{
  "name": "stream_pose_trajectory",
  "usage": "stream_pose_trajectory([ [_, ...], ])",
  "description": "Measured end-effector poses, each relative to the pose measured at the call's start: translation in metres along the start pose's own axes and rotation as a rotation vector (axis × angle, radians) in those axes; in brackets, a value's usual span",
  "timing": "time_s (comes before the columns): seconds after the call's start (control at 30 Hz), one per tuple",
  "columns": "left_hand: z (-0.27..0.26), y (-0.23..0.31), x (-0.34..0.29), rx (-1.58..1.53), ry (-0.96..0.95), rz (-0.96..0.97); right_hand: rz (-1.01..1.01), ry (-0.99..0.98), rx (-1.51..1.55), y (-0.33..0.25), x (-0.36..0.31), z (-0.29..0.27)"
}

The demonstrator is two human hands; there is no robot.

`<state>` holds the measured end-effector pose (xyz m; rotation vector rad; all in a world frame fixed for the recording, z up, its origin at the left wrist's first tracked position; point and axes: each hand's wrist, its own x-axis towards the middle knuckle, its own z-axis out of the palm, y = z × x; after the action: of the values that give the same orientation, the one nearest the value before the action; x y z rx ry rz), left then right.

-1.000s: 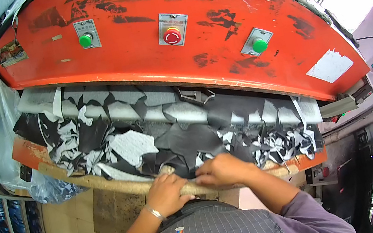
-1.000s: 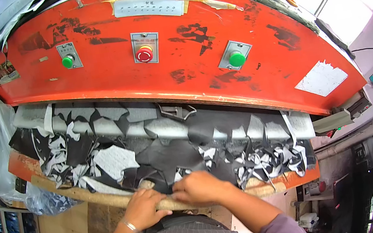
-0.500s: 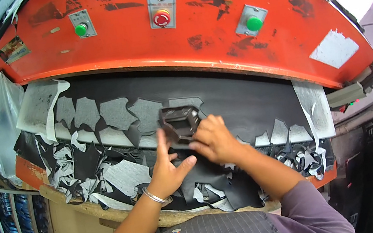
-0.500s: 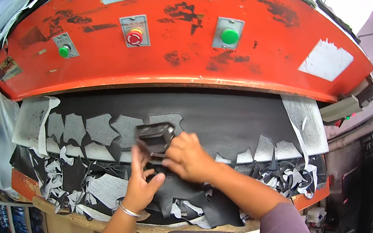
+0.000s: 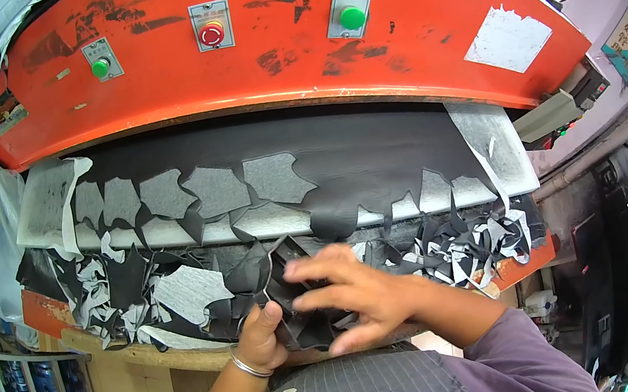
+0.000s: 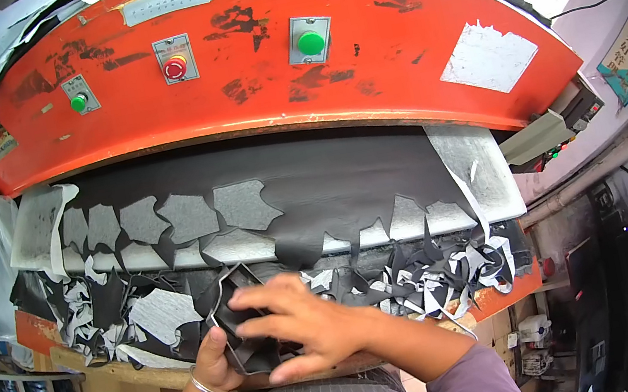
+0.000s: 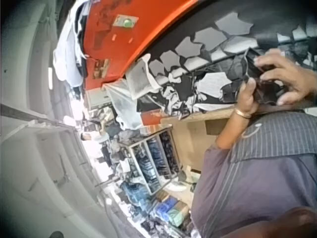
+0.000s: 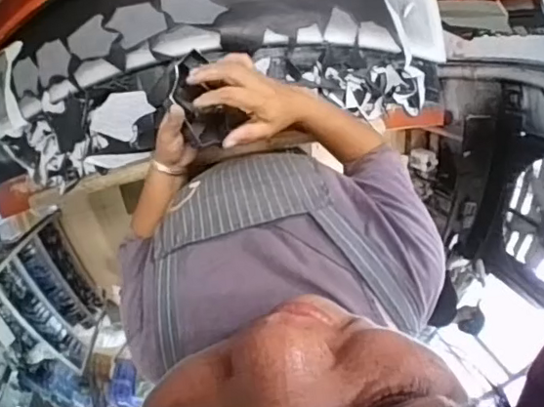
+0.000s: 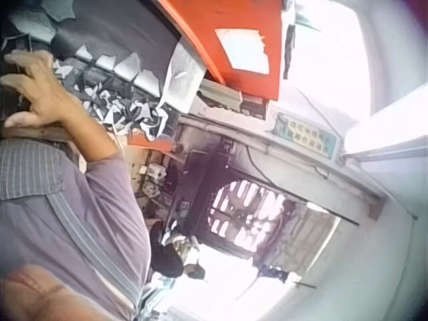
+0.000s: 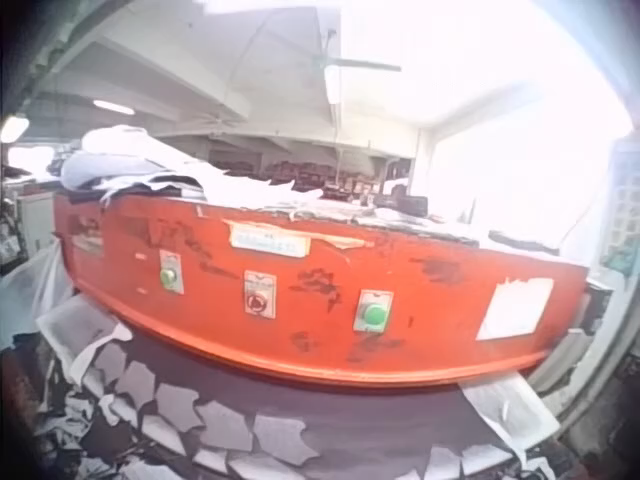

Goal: Cutting out shoe components from a sheet of material using a metal die and a hydraulic press machine.

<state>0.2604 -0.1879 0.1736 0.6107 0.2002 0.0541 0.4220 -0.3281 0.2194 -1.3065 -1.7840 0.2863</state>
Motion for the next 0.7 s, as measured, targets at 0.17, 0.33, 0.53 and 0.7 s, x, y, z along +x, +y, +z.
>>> stream_pose_trajectory([
  [0.17,-0.007,0.008,-0.002,0.035,-0.118,-0.275,0.07,-0.334,-0.379,0.005,0.003,-0.019],
  [0.33,-0.017,0.001,0.0,0.191,-0.193,-0.292,-0.166,-0.552,-0.565,0.023,0.004,-0.007],
  [0.53,-0.033,0.002,0.011,0.043,0.205,-0.064,-0.191,-0.305,-0.388,0.037,-0.009,-0.002],
  [0.7,-0.078,0.025,0.021,0.487,0.649,0.249,0.009,-0.052,-0.414,0.051,-0.008,-0.008],
])
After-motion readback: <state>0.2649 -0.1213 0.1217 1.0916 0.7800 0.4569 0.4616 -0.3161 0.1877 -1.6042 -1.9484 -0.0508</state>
